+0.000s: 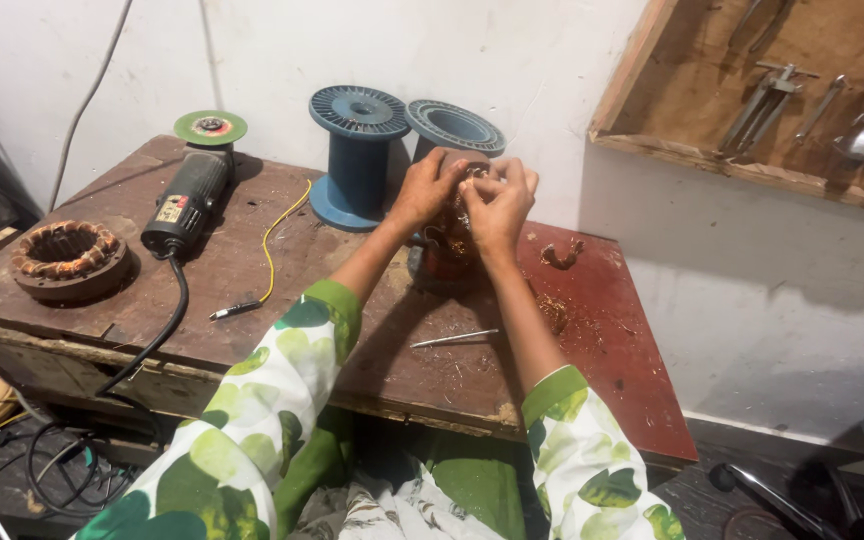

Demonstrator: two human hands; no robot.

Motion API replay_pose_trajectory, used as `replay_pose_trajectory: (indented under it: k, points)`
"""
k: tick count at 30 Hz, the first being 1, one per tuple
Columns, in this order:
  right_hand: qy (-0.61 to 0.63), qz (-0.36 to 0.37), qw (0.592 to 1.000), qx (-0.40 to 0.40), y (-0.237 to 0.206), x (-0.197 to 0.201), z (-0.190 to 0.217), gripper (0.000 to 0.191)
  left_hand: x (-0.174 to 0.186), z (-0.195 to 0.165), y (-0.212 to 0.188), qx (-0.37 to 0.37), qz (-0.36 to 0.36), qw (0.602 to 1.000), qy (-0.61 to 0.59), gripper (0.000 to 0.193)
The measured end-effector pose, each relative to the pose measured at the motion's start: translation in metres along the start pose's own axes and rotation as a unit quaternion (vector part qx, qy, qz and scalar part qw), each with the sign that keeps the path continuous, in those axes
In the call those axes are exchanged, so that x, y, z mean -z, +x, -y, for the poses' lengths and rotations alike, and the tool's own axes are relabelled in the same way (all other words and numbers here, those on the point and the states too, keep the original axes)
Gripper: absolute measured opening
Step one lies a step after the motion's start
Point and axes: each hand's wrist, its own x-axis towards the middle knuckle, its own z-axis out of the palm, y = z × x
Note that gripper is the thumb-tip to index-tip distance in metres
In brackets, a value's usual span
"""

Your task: The person removes copper wire from a motor stator using a screwdriver and their hands. They then use scissors to cut remaining wire strands and continue pulling out copper wire by hand.

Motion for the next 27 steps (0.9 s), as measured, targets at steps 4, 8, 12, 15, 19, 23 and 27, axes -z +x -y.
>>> replay_pose_trajectory:
  k: [4,8,12,15,19,23,27]
  points:
    - [-0.065,-0.065,0.994,0.054,-0.017,0.000,0.005,0.007,-0.005,-0.003,0.002,0.048,0.030,0.998,0.017,0.051]
    - [-0.100,-0.064,0.993,0.018,-0.018,0.017,0.007,0.015,-0.009,-0.003,0.005,-0.074,0.020,0.994,0.081,0.052]
    - [-0.132,0.073,0.964,-0.219,0.011,0.027,0.008,0.021,-0.005,-0.001,0.008,-0.059,0.071,0.993,0.068,0.053]
    - [-0.239,0.094,0.950,-0.180,0.021,0.018,0.008,0.023,-0.001,0.001,0.008,-0.047,0.084,0.994,0.042,0.050]
    - [-0.256,0.066,0.958,-0.108,0.023,0.005,0.006,0.013,-0.008,-0.002,0.011,0.026,0.082,0.988,0.127,0.046]
    - [-0.235,-0.010,0.972,-0.006,0.008,-0.001,0.016,0.008,-0.025,0.001,0.003,-0.061,-0.080,0.980,0.174,0.042]
    - [-0.011,-0.061,0.998,-0.009,-0.008,0.004,0.040,0.018,-0.010,0.006,0.004,-0.071,-0.064,0.990,0.102,0.034]
